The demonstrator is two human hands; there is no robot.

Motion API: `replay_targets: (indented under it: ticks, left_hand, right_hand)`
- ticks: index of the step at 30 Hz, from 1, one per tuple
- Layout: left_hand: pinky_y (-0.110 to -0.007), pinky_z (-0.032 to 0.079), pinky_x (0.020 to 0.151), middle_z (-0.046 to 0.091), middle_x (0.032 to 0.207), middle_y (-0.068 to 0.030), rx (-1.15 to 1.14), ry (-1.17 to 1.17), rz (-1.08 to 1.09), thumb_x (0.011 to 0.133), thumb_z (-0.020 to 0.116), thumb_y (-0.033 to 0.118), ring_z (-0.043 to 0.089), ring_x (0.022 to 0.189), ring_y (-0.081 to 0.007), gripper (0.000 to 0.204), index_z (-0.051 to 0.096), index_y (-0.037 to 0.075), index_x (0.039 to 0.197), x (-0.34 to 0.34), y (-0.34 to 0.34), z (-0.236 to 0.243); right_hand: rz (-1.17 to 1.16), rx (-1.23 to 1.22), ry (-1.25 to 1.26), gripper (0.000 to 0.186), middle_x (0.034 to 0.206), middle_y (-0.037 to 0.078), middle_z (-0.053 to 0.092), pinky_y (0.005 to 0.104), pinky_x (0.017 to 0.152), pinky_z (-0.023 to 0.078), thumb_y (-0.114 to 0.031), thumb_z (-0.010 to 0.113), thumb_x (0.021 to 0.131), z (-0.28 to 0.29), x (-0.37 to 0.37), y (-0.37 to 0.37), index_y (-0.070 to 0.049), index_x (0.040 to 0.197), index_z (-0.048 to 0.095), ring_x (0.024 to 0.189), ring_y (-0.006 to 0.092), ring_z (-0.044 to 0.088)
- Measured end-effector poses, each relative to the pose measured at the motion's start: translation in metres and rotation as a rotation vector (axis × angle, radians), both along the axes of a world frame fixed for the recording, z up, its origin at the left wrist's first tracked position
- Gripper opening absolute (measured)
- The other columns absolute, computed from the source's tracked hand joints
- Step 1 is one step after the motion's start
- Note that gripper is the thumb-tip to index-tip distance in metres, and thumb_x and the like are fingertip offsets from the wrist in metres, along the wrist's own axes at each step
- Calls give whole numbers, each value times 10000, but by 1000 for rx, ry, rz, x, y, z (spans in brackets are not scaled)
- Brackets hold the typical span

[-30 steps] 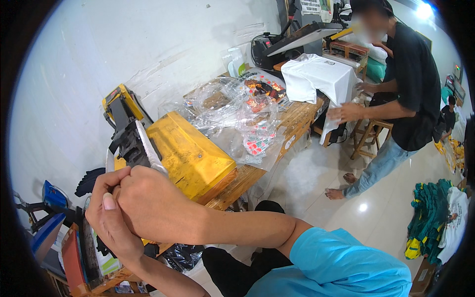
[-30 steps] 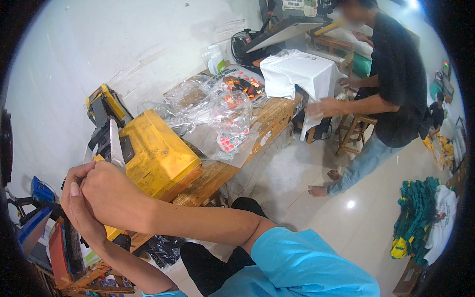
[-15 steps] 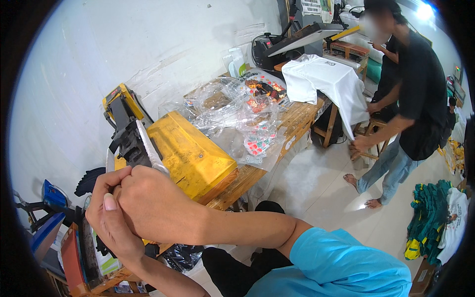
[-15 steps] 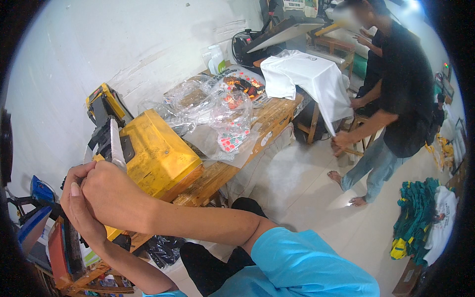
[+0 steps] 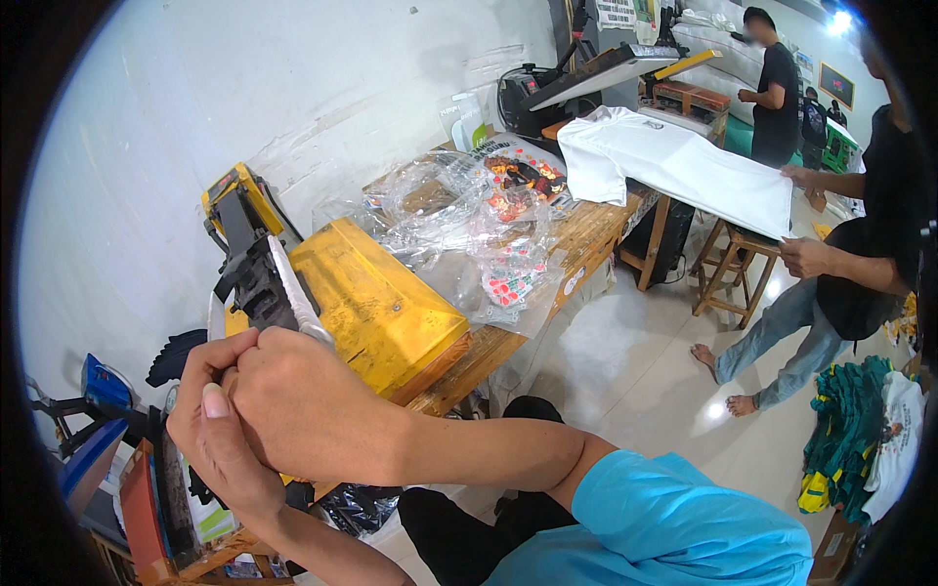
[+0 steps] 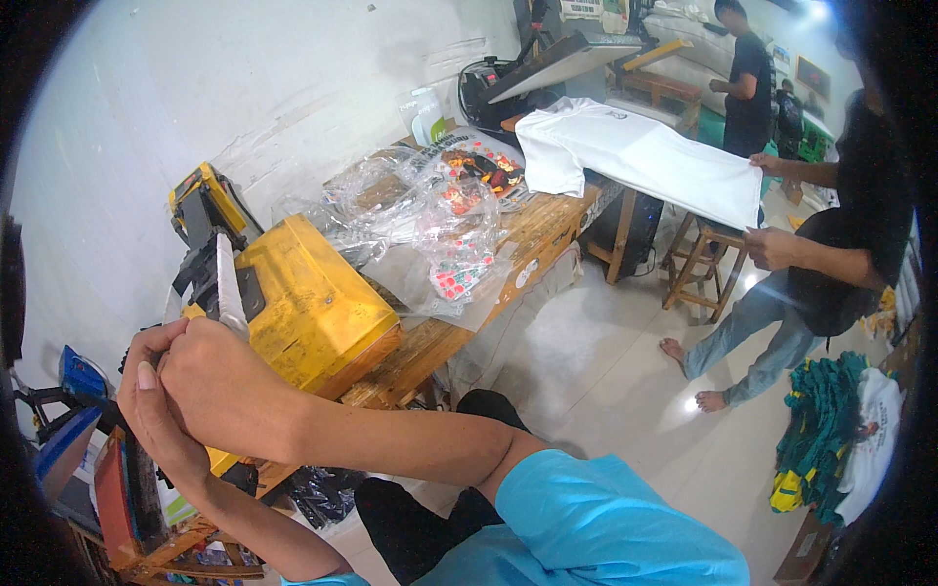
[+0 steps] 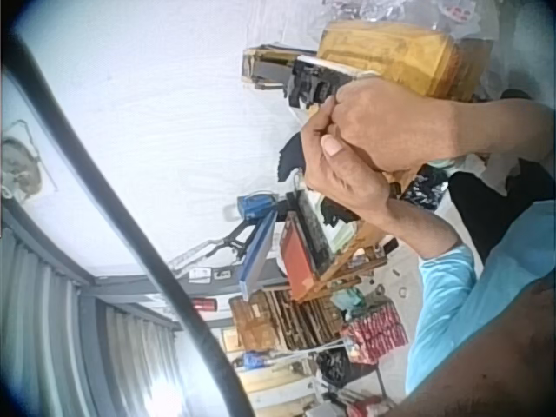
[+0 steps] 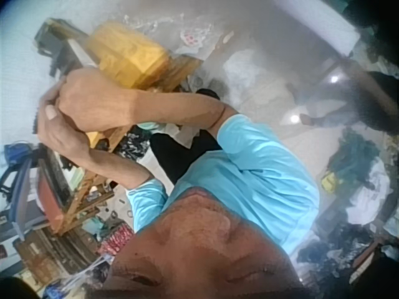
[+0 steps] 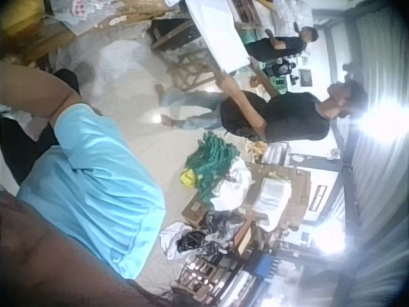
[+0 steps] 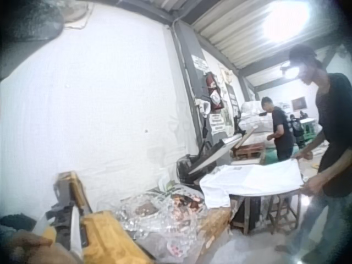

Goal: The person prepares a black hat, aligns a small graphic label on it, and uses a manual heat press to secure the design onto the fabric.

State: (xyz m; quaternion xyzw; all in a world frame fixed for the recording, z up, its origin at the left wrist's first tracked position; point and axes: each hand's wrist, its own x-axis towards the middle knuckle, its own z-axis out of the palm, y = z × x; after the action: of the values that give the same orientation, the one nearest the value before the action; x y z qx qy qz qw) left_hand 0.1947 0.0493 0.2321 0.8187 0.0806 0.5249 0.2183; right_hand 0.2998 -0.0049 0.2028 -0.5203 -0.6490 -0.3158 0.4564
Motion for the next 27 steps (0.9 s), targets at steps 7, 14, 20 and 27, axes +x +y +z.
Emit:
replay_targets:
  ticks: [7,14,20,27]
  left_hand:
    - [-342,489,831,726,953,-161,-11,-16,-27,1065,439,445,666,904,-214,615,731,-95,1113,1,-1,0]
    - [-320,483,825,724,942,-146,-31,-32,-64,1086,465,427,657,902,-194,591,727,-101,1112,-1,0,-2]
    - [-309,478,807,726,931,-129,-34,-38,-133,1092,502,420,647,890,-168,566,732,-96,1118,-1,2,-2]
    - [-329,486,860,733,1002,-143,-12,25,-107,1099,508,414,660,939,-192,555,727,-92,1168,-3,-1,2]
  right_hand:
    - [15,0,32,152,731,147,709,411,773,536,-176,704,822,1,0,-1,-60,723,699,748,305,703]
    - [63,26,114,133,739,147,728,430,795,543,-151,715,798,1,-1,0,-64,698,729,783,317,722]
    - [105,76,226,134,748,190,733,472,790,557,-124,718,780,1,-3,-2,-24,694,741,802,372,719]
    - [45,42,130,80,773,156,727,456,760,549,-120,723,800,-1,7,-1,-63,744,724,773,352,704]
